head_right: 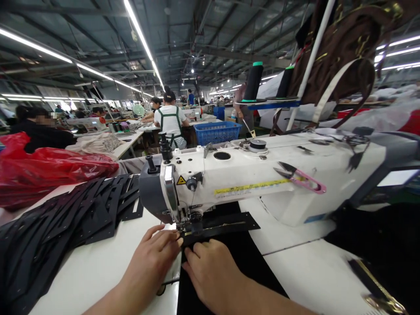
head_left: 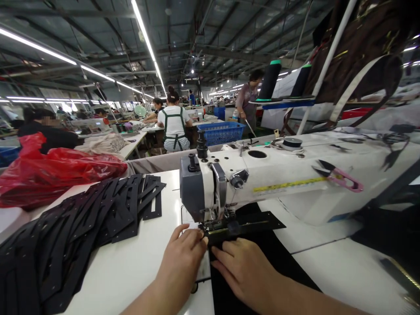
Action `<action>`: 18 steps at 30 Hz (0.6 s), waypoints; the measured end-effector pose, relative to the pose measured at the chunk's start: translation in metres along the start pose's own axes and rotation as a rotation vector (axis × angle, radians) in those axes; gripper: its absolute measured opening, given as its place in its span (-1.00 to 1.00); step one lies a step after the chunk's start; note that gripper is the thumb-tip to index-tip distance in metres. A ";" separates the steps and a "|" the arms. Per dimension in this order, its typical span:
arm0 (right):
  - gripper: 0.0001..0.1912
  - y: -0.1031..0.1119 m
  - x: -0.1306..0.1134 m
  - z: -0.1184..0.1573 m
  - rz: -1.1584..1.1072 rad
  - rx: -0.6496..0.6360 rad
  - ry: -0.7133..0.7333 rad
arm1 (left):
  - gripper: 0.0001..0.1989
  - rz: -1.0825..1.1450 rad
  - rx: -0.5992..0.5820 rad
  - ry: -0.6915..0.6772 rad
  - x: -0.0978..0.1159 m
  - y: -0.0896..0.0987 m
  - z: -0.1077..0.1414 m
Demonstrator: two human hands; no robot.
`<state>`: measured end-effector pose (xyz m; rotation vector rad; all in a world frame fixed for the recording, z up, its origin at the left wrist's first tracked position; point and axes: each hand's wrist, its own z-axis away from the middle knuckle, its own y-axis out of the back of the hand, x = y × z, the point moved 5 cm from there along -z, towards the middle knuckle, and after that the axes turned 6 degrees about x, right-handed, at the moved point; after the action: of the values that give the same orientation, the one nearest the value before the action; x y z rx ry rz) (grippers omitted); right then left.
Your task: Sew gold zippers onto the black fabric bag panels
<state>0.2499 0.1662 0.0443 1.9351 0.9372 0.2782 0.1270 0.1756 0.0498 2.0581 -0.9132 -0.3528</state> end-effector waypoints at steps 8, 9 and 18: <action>-0.71 0.000 0.014 -0.007 -0.078 0.096 -0.003 | -0.74 -0.123 -0.017 -0.006 0.004 -0.006 0.003; -0.72 0.000 0.014 -0.008 -0.083 0.089 0.002 | -0.73 -0.133 -0.012 -0.003 0.004 -0.006 0.003; -0.75 0.001 0.013 -0.008 -0.092 0.044 -0.032 | -0.68 -0.152 0.026 -0.020 0.005 -0.005 0.003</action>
<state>0.2551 0.1805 0.0467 1.9242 1.0157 0.1737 0.1316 0.1724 0.0443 2.1574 -0.7783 -0.4453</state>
